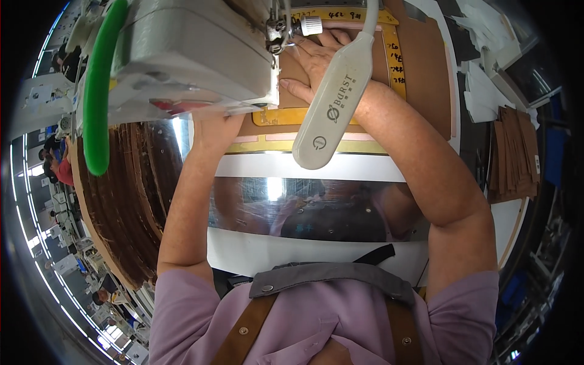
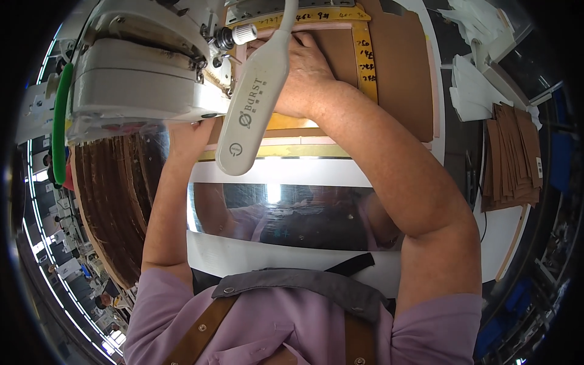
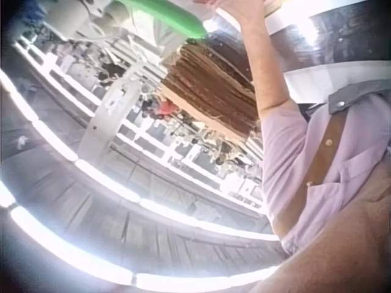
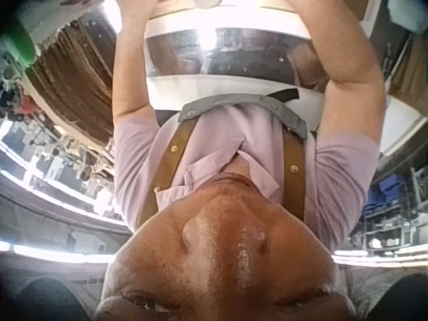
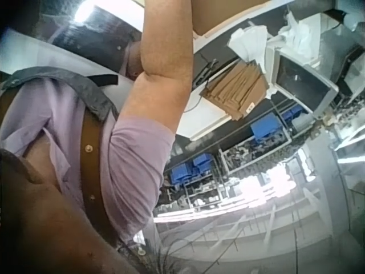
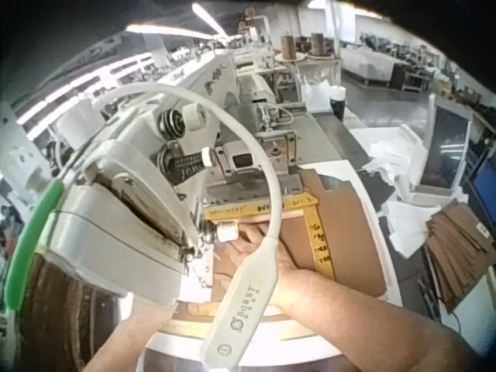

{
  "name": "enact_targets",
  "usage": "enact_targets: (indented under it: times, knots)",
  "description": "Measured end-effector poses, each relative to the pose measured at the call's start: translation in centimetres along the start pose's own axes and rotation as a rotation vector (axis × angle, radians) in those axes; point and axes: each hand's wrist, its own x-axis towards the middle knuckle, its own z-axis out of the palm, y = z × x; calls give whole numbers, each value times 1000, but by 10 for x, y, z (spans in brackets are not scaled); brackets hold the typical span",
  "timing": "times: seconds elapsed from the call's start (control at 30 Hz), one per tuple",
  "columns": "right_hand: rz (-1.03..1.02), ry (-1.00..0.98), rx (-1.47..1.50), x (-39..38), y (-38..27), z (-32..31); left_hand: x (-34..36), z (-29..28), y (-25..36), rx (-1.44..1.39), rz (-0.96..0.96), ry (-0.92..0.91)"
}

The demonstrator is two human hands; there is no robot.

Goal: Sewing a leather pocket onto a larger piece of material using an industrial sewing machine.

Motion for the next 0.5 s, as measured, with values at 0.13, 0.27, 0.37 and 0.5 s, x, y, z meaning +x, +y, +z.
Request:
enact_targets:
  times: [0.13, 0.27, 0.37, 0.5]
  knots:
    - [-57, 38, -102, -3, 3, -1, -47, 4, 41, 39, 73, 66]
    - [-117, 108, -36, -1, 12, 17, -49, 14, 69, 58, 185, 131]
    - [-68, -120, -84, 4, 10, 9, -39, 17, 81, 190, 90, 88]
    - [-96, -137, -43, 7, 13, 11, -40, 29, 74, 234, 146, 50]
